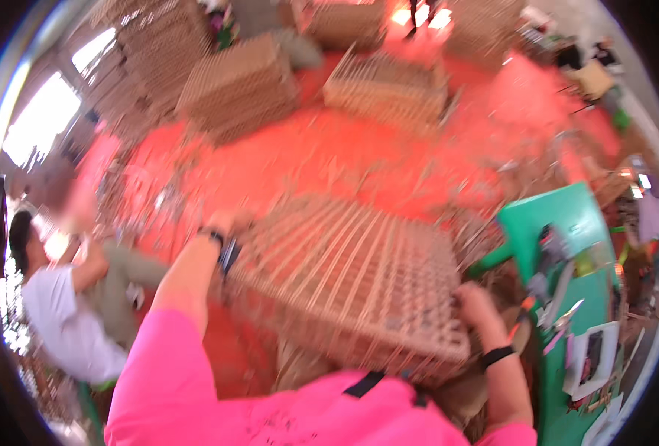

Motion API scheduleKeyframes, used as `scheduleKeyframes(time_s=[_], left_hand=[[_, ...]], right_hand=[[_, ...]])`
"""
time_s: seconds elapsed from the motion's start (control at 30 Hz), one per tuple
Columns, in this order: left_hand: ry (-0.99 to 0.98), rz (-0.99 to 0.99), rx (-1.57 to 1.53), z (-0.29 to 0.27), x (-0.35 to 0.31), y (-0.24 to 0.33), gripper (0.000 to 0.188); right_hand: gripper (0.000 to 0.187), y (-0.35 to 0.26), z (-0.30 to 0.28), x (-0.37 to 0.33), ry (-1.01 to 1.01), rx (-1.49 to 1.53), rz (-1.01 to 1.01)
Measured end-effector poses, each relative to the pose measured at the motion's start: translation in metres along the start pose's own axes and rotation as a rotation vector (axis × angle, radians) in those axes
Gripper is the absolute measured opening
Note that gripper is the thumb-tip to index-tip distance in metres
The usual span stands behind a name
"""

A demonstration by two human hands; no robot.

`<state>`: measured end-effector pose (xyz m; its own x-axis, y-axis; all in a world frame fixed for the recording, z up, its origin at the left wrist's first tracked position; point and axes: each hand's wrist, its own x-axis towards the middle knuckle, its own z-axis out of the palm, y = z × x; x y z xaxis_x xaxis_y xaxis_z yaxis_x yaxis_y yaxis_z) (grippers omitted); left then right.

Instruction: The recorder is assembling a bamboo or wicker frame using their hands and a pneumatic stapler in a workshop.

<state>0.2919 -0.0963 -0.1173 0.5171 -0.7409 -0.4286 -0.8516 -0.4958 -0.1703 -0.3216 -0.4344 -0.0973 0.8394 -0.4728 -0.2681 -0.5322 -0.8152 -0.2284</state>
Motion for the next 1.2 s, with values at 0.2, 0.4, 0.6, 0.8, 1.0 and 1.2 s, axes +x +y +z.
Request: scheduleKeyframes(time_s=[0.2, 0.4, 0.6, 0.8, 1.0, 1.2], left_hand=[[-0.304, 0.031, -0.169, -0.039, 0.022, 0.05, 0.052], [-0.221, -0.075, -0.137, 0.048, 0.059, -0.009, 0.034], [0.1, 0.057, -0.298, -0.051, -0.047, 0.046, 0.03], [0.772, 0.184, -0.835, -0.087, -0.234, 0.183, 0.035], [0.836, 0.187, -0.445, -0.021, -0.263, 0.287, 0.048], [0.906, 0.172, -0.416, -0.027, -0.276, 0.293, 0.05]], right_hand=[[0.023, 0.023, 0.043, 0.011, -0.095, 0.098, 0.135], [0.029, 0.024, 0.056, 0.019, 0.055, 0.087, 0.011], [0.026, -0.02, 0.004, -0.035, -0.095, -0.014, 0.111], [0.03, -0.058, -0.005, -0.102, 0.397, 0.371, 0.123], [0.03, -0.118, 0.011, -0.125, 0.69, 0.123, -0.04], [0.032, -0.12, 0.023, -0.135, 0.737, 0.176, -0.108]])
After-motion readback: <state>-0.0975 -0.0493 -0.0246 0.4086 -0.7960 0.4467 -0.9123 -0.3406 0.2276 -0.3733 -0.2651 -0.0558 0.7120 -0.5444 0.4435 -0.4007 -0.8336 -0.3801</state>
